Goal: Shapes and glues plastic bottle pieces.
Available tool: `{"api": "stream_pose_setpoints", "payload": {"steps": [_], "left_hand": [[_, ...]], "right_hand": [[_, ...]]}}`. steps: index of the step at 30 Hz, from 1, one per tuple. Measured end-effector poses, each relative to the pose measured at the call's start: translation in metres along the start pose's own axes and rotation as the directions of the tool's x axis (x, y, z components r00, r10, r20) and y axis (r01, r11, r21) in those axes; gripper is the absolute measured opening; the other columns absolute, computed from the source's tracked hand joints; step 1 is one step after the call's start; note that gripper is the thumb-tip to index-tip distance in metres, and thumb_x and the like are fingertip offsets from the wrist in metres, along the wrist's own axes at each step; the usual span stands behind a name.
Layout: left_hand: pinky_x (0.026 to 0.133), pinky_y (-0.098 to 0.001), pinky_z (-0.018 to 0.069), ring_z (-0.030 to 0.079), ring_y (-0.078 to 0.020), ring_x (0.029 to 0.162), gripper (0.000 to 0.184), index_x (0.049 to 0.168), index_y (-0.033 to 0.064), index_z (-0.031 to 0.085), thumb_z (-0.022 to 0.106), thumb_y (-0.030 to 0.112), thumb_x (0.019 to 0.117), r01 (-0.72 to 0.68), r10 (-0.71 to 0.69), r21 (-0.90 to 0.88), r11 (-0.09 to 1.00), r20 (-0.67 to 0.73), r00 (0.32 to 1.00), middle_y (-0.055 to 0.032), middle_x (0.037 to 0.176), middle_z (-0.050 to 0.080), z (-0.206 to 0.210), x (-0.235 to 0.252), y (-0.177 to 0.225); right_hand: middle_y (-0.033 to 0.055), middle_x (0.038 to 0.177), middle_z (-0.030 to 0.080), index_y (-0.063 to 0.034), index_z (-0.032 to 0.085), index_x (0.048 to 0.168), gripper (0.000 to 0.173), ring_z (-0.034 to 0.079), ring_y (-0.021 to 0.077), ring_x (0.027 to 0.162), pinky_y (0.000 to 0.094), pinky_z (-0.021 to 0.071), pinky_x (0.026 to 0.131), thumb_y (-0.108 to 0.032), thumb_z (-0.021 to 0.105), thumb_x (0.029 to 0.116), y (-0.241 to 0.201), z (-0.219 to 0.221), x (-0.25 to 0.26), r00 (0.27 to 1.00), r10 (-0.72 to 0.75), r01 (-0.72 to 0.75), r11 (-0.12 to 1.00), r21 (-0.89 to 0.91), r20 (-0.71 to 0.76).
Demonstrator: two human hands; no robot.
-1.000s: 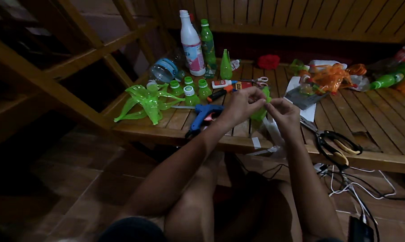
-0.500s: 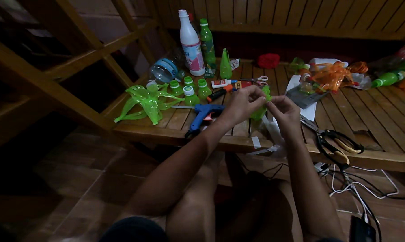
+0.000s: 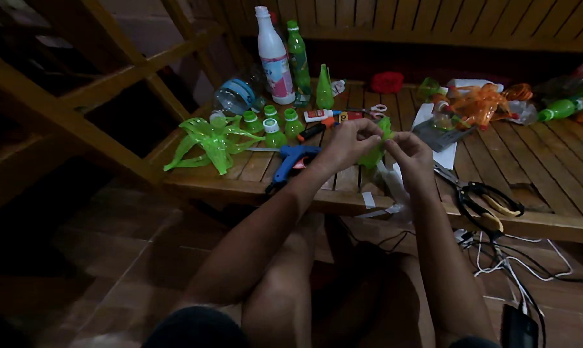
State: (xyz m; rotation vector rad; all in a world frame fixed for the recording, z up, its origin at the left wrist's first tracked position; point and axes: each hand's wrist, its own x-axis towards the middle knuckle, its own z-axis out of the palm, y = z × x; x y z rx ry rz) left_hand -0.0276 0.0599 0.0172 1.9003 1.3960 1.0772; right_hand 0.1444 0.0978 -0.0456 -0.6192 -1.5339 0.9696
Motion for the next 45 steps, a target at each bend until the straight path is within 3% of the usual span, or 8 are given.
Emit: {"api": "stream_pose_setpoints", "payload": {"steps": [4, 10, 27, 37, 43, 45], "left_hand": [[0.080, -0.0296, 0.0572, 0.068, -0.0118, 0.086, 0.017, 0.114, 0.0016, 0.068, 0.066, 0.011, 0.1004, 0.001, -0.002, 0.050, 0.999, 0.021, 1.000, -0.0098, 0.108, 0.069, -0.003, 0.002, -0.003], [0.075, -0.0276, 0.0563, 0.066, -0.0105, 0.079, 0.016, 0.113, 0.0017, 0.068, 0.065, 0.011, 0.1006, 0.003, -0.004, 0.044, 0.999, 0.013, 1.000, -0.0091, 0.104, 0.068, -0.002, 0.003, -0.005], [0.078, -0.0329, 0.0578, 0.068, -0.0147, 0.086, 0.024, 0.123, 0.0008, 0.064, 0.057, 0.015, 0.1052, -0.024, 0.024, -0.024, 0.999, 0.001, 1.000, -0.0120, 0.104, 0.068, 0.001, 0.005, -0.006], [0.073, -0.0263, 0.0542, 0.064, -0.0089, 0.079, 0.019, 0.111, 0.0008, 0.068, 0.065, 0.017, 0.1012, -0.088, 0.083, -0.035, 0.995, -0.134, 0.988, -0.0081, 0.099, 0.068, 0.011, 0.007, -0.002], [0.084, -0.0312, 0.0538, 0.066, -0.0109, 0.090, 0.013, 0.102, 0.0032, 0.071, 0.067, 0.015, 0.0985, -0.118, 0.108, -0.041, 0.992, -0.192, 0.975, -0.0063, 0.099, 0.070, 0.015, 0.010, -0.006], [0.083, -0.0306, 0.0530, 0.065, -0.0107, 0.090, 0.012, 0.101, 0.0029, 0.071, 0.066, 0.014, 0.0985, -0.128, 0.119, -0.032, 0.991, -0.201, 0.972, -0.0063, 0.099, 0.069, 0.017, 0.010, -0.006]], "right_hand": [[-0.0066, 0.089, 0.069, -0.0041, 0.066, 0.105, 0.008, 0.065, -0.0014, 0.080, 0.0194, 0.0565, 0.077, -0.006, 0.064, 0.0976, 0.003, -0.002, 0.001, 1.000, -0.013, 0.013, 1.000, 0.014, 0.009], [-0.0038, 0.094, 0.070, -0.0026, 0.067, 0.107, 0.010, 0.067, 0.0015, 0.087, 0.0222, 0.0573, 0.083, -0.005, 0.063, 0.0981, 0.003, -0.002, 0.003, 1.000, -0.010, 0.010, 1.000, 0.024, -0.008], [-0.0048, 0.091, 0.070, -0.0031, 0.066, 0.104, 0.007, 0.067, 0.0014, 0.084, 0.0226, 0.0576, 0.082, -0.004, 0.062, 0.0985, 0.005, -0.001, 0.005, 1.000, 0.001, -0.001, 1.000, 0.025, -0.016], [-0.0062, 0.089, 0.069, -0.0045, 0.066, 0.103, 0.006, 0.066, 0.0001, 0.083, 0.0216, 0.0571, 0.081, -0.004, 0.063, 0.0972, 0.005, 0.000, 0.005, 1.000, -0.004, 0.004, 1.000, 0.022, -0.022], [-0.0060, 0.088, 0.069, -0.0037, 0.066, 0.104, 0.007, 0.066, -0.0007, 0.081, 0.0200, 0.0568, 0.079, -0.003, 0.063, 0.0976, 0.003, 0.000, 0.003, 1.000, -0.014, 0.014, 1.000, 0.022, -0.002], [-0.0064, 0.088, 0.068, -0.0036, 0.065, 0.104, 0.007, 0.065, -0.0010, 0.081, 0.0198, 0.0565, 0.078, -0.004, 0.062, 0.0979, 0.003, 0.000, 0.003, 1.000, -0.013, 0.013, 1.000, 0.020, 0.003]]}}
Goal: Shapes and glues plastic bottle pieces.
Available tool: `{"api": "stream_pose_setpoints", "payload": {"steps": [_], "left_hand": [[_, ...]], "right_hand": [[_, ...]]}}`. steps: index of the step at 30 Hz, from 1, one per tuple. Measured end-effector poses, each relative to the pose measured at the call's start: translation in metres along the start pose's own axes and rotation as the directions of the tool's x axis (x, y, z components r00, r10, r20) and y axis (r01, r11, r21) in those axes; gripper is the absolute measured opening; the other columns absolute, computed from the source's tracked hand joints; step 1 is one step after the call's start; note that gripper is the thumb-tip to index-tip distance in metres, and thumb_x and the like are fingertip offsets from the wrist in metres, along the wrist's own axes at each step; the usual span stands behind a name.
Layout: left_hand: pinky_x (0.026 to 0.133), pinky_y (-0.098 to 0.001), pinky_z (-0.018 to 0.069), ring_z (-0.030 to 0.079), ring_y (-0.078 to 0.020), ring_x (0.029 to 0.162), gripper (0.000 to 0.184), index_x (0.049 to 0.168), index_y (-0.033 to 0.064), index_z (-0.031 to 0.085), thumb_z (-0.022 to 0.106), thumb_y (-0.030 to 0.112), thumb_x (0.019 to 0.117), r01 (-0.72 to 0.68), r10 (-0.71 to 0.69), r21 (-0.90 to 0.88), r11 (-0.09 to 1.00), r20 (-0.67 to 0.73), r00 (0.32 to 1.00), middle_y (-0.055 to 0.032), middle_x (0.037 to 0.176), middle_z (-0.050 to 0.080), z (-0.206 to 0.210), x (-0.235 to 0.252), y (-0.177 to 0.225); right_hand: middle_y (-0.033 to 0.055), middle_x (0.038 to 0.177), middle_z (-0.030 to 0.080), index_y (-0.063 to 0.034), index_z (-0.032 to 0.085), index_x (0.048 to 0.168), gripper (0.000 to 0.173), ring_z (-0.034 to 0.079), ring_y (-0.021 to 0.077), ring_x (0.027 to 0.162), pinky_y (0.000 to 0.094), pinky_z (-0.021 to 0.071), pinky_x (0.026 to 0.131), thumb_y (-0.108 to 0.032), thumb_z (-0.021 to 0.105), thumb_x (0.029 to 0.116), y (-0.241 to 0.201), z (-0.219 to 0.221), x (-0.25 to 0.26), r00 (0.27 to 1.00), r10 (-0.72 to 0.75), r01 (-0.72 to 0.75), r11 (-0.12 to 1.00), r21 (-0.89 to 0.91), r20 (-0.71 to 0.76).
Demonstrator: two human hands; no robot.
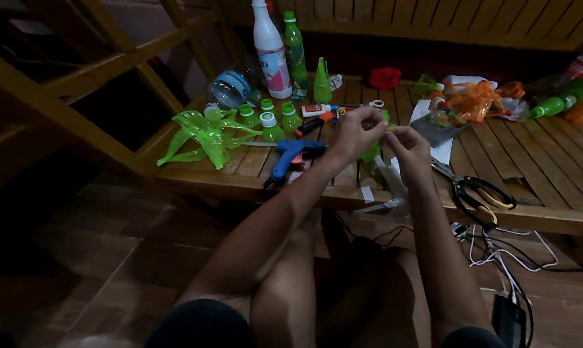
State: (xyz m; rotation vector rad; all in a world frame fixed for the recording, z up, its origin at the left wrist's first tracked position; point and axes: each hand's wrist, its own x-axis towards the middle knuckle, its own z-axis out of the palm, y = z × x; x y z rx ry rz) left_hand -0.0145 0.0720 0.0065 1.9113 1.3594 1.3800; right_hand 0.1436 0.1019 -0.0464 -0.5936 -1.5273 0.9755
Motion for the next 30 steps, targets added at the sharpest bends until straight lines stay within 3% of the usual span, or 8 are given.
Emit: {"api": "stream_pose_setpoints", "payload": {"steps": [4, 10, 16, 21, 30], "left_hand": [[0.079, -0.0266, 0.0515, 0.062, -0.0082, 0.086, 0.012, 0.102, 0.0021, 0.070, 0.066, 0.012, 0.0981, -0.001, 0.000, -0.034, 0.999, -0.023, 1.000, -0.0057, 0.098, 0.068, 0.003, -0.001, 0.000], [0.080, -0.0280, 0.0518, 0.063, -0.0084, 0.087, 0.013, 0.102, 0.0030, 0.071, 0.066, 0.014, 0.0979, -0.009, 0.009, -0.034, 0.999, -0.022, 1.000, -0.0048, 0.098, 0.069, 0.002, -0.002, -0.002], [0.083, -0.0244, 0.0527, 0.064, -0.0047, 0.088, 0.014, 0.103, 0.0035, 0.071, 0.069, 0.016, 0.0983, 0.044, -0.044, -0.048, 0.998, 0.015, 0.999, -0.0027, 0.096, 0.070, -0.006, -0.003, 0.000], [0.090, -0.0309, 0.0536, 0.067, -0.0089, 0.096, 0.019, 0.114, 0.0049, 0.073, 0.068, 0.016, 0.0995, 0.068, -0.074, 0.064, 0.996, 0.100, 0.992, -0.0048, 0.107, 0.072, -0.017, -0.004, 0.003], [0.090, -0.0269, 0.0546, 0.068, -0.0074, 0.097, 0.020, 0.117, 0.0028, 0.072, 0.066, 0.012, 0.0998, 0.087, -0.088, 0.009, 0.996, 0.105, 0.991, -0.0070, 0.112, 0.072, -0.017, -0.005, 0.002]], "right_hand": [[-0.0066, 0.089, 0.068, -0.0039, 0.064, 0.105, 0.007, 0.066, -0.0009, 0.081, 0.0202, 0.0570, 0.079, -0.005, 0.063, 0.0981, 0.000, 0.000, 0.000, 1.000, -0.013, 0.013, 1.000, -0.010, 0.004], [-0.0043, 0.092, 0.069, -0.0011, 0.064, 0.107, 0.014, 0.066, -0.0007, 0.083, 0.0203, 0.0578, 0.080, -0.002, 0.067, 0.0937, 0.002, 0.002, 0.001, 0.999, -0.027, 0.027, 1.000, -0.014, 0.021], [-0.0013, 0.092, 0.069, 0.0009, 0.065, 0.107, 0.012, 0.067, 0.0008, 0.085, 0.0212, 0.0578, 0.081, -0.004, 0.067, 0.0955, -0.001, 0.002, 0.001, 0.999, 0.018, -0.016, 0.999, -0.036, 0.042], [-0.0014, 0.092, 0.069, 0.0007, 0.065, 0.105, 0.010, 0.067, 0.0004, 0.083, 0.0206, 0.0577, 0.080, -0.003, 0.066, 0.0961, -0.003, 0.002, 0.000, 0.999, 0.024, -0.024, 0.999, -0.025, 0.038], [-0.0034, 0.090, 0.069, -0.0016, 0.065, 0.104, 0.008, 0.066, 0.0001, 0.082, 0.0205, 0.0575, 0.079, -0.004, 0.065, 0.0968, 0.000, 0.002, 0.000, 0.999, 0.015, -0.014, 1.000, -0.015, 0.043]]}}
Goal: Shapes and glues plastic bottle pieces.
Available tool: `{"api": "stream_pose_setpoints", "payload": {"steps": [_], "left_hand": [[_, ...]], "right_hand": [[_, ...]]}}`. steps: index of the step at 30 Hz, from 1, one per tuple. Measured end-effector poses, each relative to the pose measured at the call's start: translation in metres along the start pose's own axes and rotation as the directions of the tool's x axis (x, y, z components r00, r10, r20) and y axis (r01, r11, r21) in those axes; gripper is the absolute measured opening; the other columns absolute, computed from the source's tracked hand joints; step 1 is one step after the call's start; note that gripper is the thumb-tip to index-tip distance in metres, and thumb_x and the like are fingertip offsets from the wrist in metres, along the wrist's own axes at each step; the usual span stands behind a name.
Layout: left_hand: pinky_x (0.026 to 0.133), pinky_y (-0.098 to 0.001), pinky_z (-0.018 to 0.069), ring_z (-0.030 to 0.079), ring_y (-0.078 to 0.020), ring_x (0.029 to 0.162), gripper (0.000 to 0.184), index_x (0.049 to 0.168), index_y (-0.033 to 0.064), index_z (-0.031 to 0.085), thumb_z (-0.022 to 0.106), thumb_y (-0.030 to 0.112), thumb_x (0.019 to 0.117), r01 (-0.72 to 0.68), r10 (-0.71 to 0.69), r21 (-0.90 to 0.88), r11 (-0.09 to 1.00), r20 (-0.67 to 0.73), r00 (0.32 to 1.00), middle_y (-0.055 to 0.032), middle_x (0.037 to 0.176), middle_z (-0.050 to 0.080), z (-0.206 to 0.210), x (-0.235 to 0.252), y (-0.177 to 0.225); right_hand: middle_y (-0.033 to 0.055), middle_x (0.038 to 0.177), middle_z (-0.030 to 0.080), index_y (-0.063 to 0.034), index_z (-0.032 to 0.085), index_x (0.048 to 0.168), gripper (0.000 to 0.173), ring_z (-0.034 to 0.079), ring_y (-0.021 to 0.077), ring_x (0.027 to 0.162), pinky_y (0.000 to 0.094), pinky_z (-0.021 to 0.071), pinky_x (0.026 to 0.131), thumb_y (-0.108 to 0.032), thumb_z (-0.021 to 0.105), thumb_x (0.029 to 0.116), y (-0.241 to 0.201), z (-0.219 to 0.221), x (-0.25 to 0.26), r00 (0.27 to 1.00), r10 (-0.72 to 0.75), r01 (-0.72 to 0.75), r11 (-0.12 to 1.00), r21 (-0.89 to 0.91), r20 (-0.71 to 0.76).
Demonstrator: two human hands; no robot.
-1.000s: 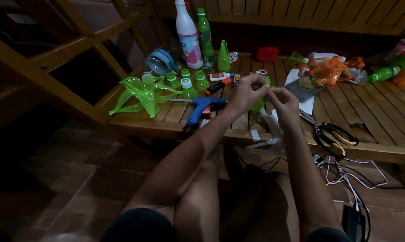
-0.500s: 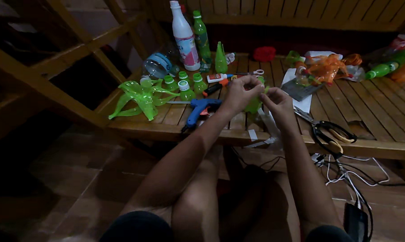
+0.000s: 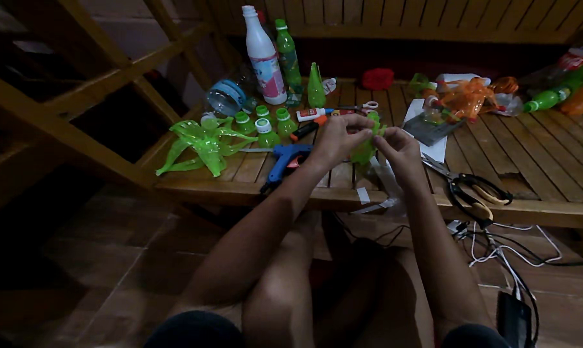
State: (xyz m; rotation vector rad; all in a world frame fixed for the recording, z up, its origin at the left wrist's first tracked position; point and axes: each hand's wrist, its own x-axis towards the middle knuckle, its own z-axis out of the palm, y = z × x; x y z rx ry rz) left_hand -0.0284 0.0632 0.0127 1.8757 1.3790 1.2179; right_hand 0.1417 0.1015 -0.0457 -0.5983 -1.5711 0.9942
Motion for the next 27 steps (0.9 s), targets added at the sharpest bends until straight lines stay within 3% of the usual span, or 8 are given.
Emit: {"api": "stream_pose_setpoints", "payload": {"steps": [7, 14, 18, 23, 27], "left_hand": [[0.093, -0.0326, 0.0548, 0.069, -0.0143, 0.101, 0.023, 0.121, 0.0041, 0.072, 0.063, 0.014, 0.1021, -0.066, 0.071, 0.162, 0.985, -0.027, 0.997, -0.0101, 0.115, 0.072, 0.001, -0.003, 0.004], [0.091, -0.0314, 0.0550, 0.069, -0.0153, 0.101, 0.029, 0.129, 0.0054, 0.068, 0.062, 0.011, 0.1021, -0.088, 0.099, 0.173, 0.981, -0.052, 0.994, -0.0123, 0.118, 0.070, 0.003, -0.003, 0.007], [0.093, -0.0314, 0.0552, 0.069, -0.0139, 0.103, 0.024, 0.124, 0.0063, 0.070, 0.061, 0.012, 0.1023, -0.116, 0.127, 0.164, 0.980, -0.057, 0.990, -0.0098, 0.119, 0.071, 0.003, -0.002, 0.004], [0.083, -0.0297, 0.0560, 0.067, -0.0115, 0.090, 0.022, 0.121, 0.0026, 0.066, 0.062, 0.011, 0.1010, -0.121, 0.132, 0.108, 0.987, -0.105, 0.986, -0.0092, 0.106, 0.070, 0.001, -0.001, 0.003], [0.088, -0.0285, 0.0553, 0.068, -0.0100, 0.096, 0.018, 0.114, 0.0030, 0.070, 0.063, 0.014, 0.1016, -0.092, 0.100, 0.122, 0.988, -0.061, 0.993, -0.0082, 0.110, 0.071, -0.010, -0.004, 0.006]], "right_hand": [[-0.0017, 0.091, 0.068, 0.0004, 0.065, 0.107, 0.011, 0.066, 0.0007, 0.083, 0.0208, 0.0576, 0.080, -0.005, 0.064, 0.0973, -0.002, 0.000, 0.000, 1.000, -0.001, 0.001, 1.000, -0.016, -0.001], [-0.0026, 0.090, 0.069, -0.0010, 0.066, 0.106, 0.009, 0.066, 0.0007, 0.082, 0.0201, 0.0571, 0.078, -0.005, 0.065, 0.0973, -0.001, 0.000, 0.000, 1.000, 0.004, -0.004, 1.000, 0.008, -0.009], [-0.0033, 0.089, 0.069, -0.0012, 0.066, 0.105, 0.009, 0.066, 0.0001, 0.081, 0.0197, 0.0571, 0.078, -0.004, 0.064, 0.0974, -0.002, 0.000, 0.000, 1.000, 0.011, -0.011, 1.000, 0.007, -0.012], [-0.0036, 0.089, 0.069, -0.0009, 0.066, 0.106, 0.010, 0.066, -0.0003, 0.081, 0.0194, 0.0568, 0.077, -0.004, 0.063, 0.0976, -0.003, 0.000, 0.000, 1.000, 0.014, -0.014, 1.000, 0.002, -0.019], [-0.0035, 0.090, 0.069, -0.0012, 0.066, 0.106, 0.009, 0.066, -0.0004, 0.081, 0.0192, 0.0567, 0.078, -0.004, 0.064, 0.0974, -0.004, 0.001, 0.000, 1.000, 0.022, -0.022, 1.000, -0.001, -0.017]]}}
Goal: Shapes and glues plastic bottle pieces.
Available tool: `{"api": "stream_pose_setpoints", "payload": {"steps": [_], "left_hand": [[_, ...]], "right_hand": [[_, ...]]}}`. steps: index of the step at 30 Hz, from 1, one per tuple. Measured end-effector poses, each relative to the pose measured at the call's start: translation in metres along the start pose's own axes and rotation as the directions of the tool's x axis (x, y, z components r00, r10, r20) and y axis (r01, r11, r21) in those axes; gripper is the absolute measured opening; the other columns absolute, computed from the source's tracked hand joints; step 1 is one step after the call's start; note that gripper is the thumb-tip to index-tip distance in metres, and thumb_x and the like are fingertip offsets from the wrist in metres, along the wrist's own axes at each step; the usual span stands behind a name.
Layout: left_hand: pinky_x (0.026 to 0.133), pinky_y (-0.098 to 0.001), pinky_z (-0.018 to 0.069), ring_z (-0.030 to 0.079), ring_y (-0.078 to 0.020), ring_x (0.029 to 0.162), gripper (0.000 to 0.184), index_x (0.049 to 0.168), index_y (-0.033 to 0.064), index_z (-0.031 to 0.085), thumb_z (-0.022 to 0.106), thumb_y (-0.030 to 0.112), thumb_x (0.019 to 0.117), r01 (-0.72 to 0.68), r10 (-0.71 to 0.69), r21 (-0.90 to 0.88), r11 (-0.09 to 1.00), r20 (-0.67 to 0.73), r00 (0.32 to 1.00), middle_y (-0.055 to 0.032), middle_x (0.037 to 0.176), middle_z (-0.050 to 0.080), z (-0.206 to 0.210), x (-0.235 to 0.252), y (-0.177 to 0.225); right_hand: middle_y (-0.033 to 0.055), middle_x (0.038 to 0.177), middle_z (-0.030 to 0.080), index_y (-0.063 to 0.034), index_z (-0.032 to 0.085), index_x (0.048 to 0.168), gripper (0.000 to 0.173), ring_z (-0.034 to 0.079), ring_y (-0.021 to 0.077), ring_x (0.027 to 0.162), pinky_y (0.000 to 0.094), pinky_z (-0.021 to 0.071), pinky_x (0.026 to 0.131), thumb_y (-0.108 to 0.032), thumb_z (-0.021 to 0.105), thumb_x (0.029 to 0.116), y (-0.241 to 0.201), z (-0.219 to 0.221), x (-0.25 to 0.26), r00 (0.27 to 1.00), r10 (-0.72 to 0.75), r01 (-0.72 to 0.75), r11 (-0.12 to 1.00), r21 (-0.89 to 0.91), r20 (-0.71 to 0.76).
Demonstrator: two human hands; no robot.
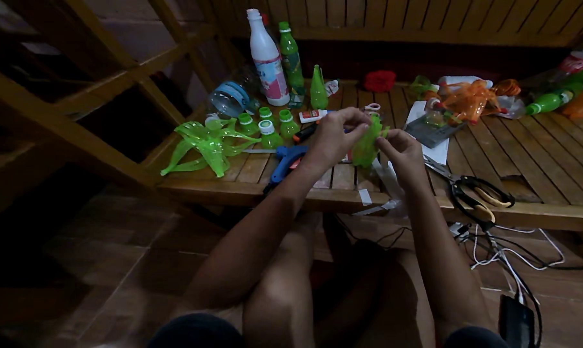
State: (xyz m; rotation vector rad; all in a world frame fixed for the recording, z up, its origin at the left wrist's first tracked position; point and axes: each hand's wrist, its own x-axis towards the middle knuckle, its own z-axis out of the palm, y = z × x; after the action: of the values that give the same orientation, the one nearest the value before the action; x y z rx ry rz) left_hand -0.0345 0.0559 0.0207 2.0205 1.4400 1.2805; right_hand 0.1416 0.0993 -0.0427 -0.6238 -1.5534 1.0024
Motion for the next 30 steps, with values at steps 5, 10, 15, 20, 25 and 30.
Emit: {"api": "stream_pose_setpoints", "payload": {"steps": [5, 10, 15, 20, 25, 30], "left_hand": [[0.090, -0.0306, 0.0555, 0.069, -0.0121, 0.097, 0.022, 0.119, 0.0032, 0.070, 0.065, 0.016, 0.1018, 0.090, -0.089, -0.003, 0.996, 0.095, 0.991, -0.0097, 0.113, 0.071, 0.003, -0.001, -0.004], [0.077, -0.0277, 0.0542, 0.065, -0.0075, 0.080, 0.018, 0.112, 0.0040, 0.071, 0.065, 0.018, 0.1018, 0.130, -0.126, -0.032, 0.991, 0.102, 0.987, -0.0052, 0.100, 0.071, 0.009, 0.000, -0.006], [0.075, -0.0263, 0.0548, 0.064, -0.0072, 0.077, 0.016, 0.108, 0.0031, 0.071, 0.065, 0.016, 0.1015, 0.143, -0.135, -0.080, 0.986, 0.097, 0.986, -0.0051, 0.097, 0.070, 0.011, 0.000, -0.005], [0.076, -0.0272, 0.0555, 0.066, -0.0085, 0.079, 0.016, 0.108, 0.0028, 0.072, 0.066, 0.016, 0.1006, 0.163, -0.156, -0.071, 0.984, 0.099, 0.983, -0.0058, 0.096, 0.071, 0.009, 0.000, -0.002], [0.077, -0.0288, 0.0552, 0.066, -0.0092, 0.080, 0.015, 0.107, 0.0040, 0.073, 0.067, 0.016, 0.0999, 0.164, -0.159, -0.043, 0.985, 0.098, 0.982, -0.0054, 0.097, 0.071, 0.009, 0.000, -0.004], [0.075, -0.0301, 0.0538, 0.064, -0.0104, 0.078, 0.015, 0.106, 0.0047, 0.072, 0.067, 0.017, 0.1001, 0.151, -0.150, -0.006, 0.989, 0.084, 0.985, -0.0058, 0.096, 0.070, 0.010, 0.000, -0.003]], "right_hand": [[-0.0035, 0.091, 0.069, -0.0013, 0.066, 0.105, 0.009, 0.066, -0.0001, 0.083, 0.0200, 0.0571, 0.080, -0.004, 0.065, 0.0969, 0.000, -0.001, 0.000, 1.000, 0.009, -0.009, 1.000, 0.006, 0.012], [-0.0047, 0.089, 0.069, -0.0017, 0.064, 0.106, 0.010, 0.067, 0.0000, 0.081, 0.0210, 0.0576, 0.079, -0.004, 0.066, 0.0960, 0.002, -0.001, 0.001, 1.000, 0.003, -0.004, 1.000, 0.021, 0.011], [-0.0034, 0.091, 0.069, -0.0011, 0.064, 0.107, 0.012, 0.067, 0.0009, 0.082, 0.0213, 0.0578, 0.080, -0.003, 0.067, 0.0955, 0.003, -0.002, 0.000, 1.000, -0.007, 0.006, 1.000, 0.028, 0.020], [-0.0001, 0.095, 0.066, 0.0007, 0.061, 0.110, 0.022, 0.065, 0.0017, 0.084, 0.0211, 0.0568, 0.080, -0.003, 0.071, 0.0918, 0.003, -0.001, 0.000, 0.999, -0.017, 0.018, 0.999, -0.031, 0.052], [0.0009, 0.095, 0.066, 0.0016, 0.061, 0.110, 0.021, 0.064, 0.0016, 0.085, 0.0205, 0.0556, 0.079, -0.004, 0.071, 0.0923, 0.005, -0.001, 0.000, 0.997, -0.060, 0.065, 0.994, -0.084, 0.054], [0.0004, 0.095, 0.067, 0.0012, 0.062, 0.109, 0.017, 0.065, 0.0019, 0.084, 0.0212, 0.0564, 0.079, -0.004, 0.068, 0.0941, 0.005, -0.001, -0.001, 0.996, -0.073, 0.077, 0.995, -0.067, 0.052]]}}
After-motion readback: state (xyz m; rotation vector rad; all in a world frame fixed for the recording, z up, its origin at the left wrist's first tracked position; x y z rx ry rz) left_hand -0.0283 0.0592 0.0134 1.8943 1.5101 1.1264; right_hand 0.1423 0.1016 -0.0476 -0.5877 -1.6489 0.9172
